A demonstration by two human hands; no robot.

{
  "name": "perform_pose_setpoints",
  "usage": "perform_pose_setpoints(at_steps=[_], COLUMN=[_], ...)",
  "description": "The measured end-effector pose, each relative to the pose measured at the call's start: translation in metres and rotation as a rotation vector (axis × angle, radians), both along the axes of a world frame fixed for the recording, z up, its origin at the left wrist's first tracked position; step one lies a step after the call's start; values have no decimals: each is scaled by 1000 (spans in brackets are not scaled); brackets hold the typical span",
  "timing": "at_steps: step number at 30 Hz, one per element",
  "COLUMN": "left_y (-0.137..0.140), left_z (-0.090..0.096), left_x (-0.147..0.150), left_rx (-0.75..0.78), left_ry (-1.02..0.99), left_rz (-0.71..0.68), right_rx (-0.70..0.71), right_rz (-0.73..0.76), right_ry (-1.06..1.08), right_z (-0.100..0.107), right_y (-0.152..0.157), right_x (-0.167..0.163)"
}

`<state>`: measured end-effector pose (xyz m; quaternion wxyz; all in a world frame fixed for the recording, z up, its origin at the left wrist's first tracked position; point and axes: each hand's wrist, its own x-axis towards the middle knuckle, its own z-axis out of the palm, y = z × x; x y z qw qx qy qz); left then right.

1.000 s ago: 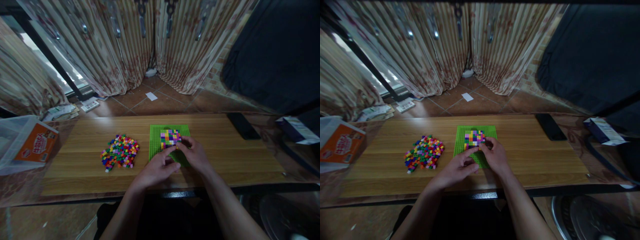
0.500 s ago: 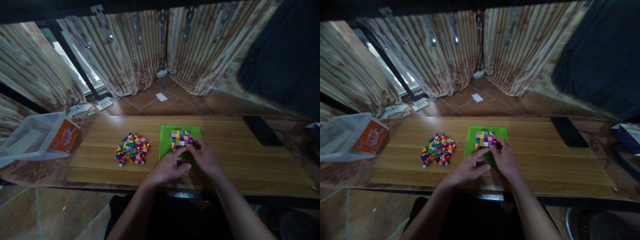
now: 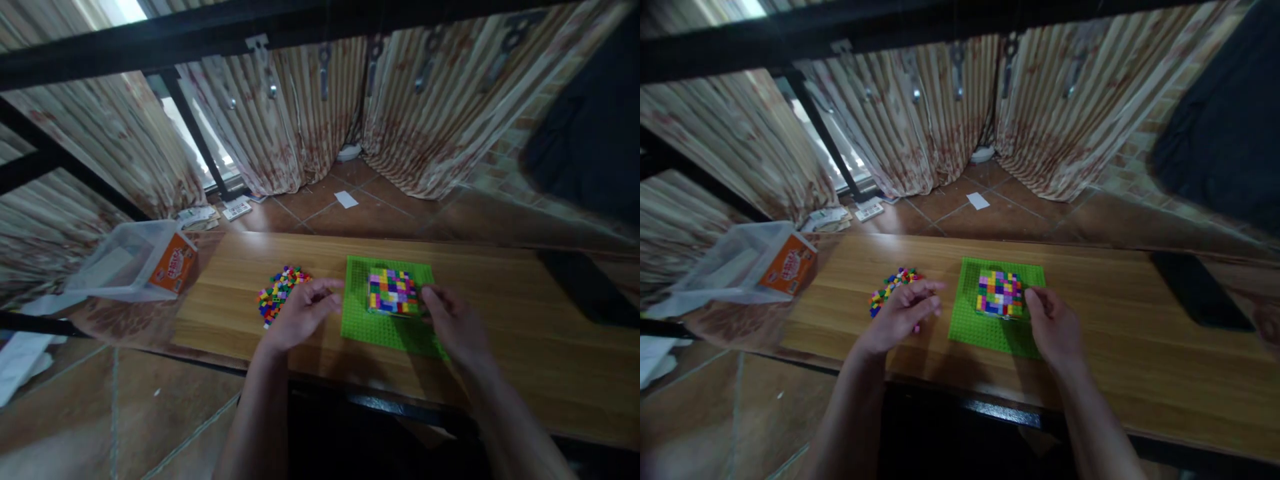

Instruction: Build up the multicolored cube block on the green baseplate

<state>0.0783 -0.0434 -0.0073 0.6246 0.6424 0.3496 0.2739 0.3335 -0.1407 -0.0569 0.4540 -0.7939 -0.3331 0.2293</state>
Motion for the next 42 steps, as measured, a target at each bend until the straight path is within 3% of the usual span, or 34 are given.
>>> perform_pose_setpoints(at_steps=[3,5,7,9,13,19,35,38,42], left_y=[16,26,32,36,39,41,40,40,35], left_z=[-4,-8,-11,-13,-15,-18,-16,-15,-12], left_x=[-34,-57,-75,-87,-92,-89,-72,-78,-78], left_rx=[120,244,302,314,295,293,318,321,277], left_ry=[182,464,697,846,998,1043,1191,1090,663], left_rz=[266,484,604,629,542,515,547,586,582], right_rx=[2,-7,-6,33,103,102,120,141,292], right_rz=[39,80,143,220,310,321,294,259,104], right_ry=[-164,-211,-255,-337,-482,-533,-537,-509,-446], right_z=[-3,-2,-1,0,-5,-13,-6,-3,9], right_y=[-1,-1,1,4,11,13,11,11,11], right_x=[3,1,-3,-8,-13,-13,-12,-14,-23])
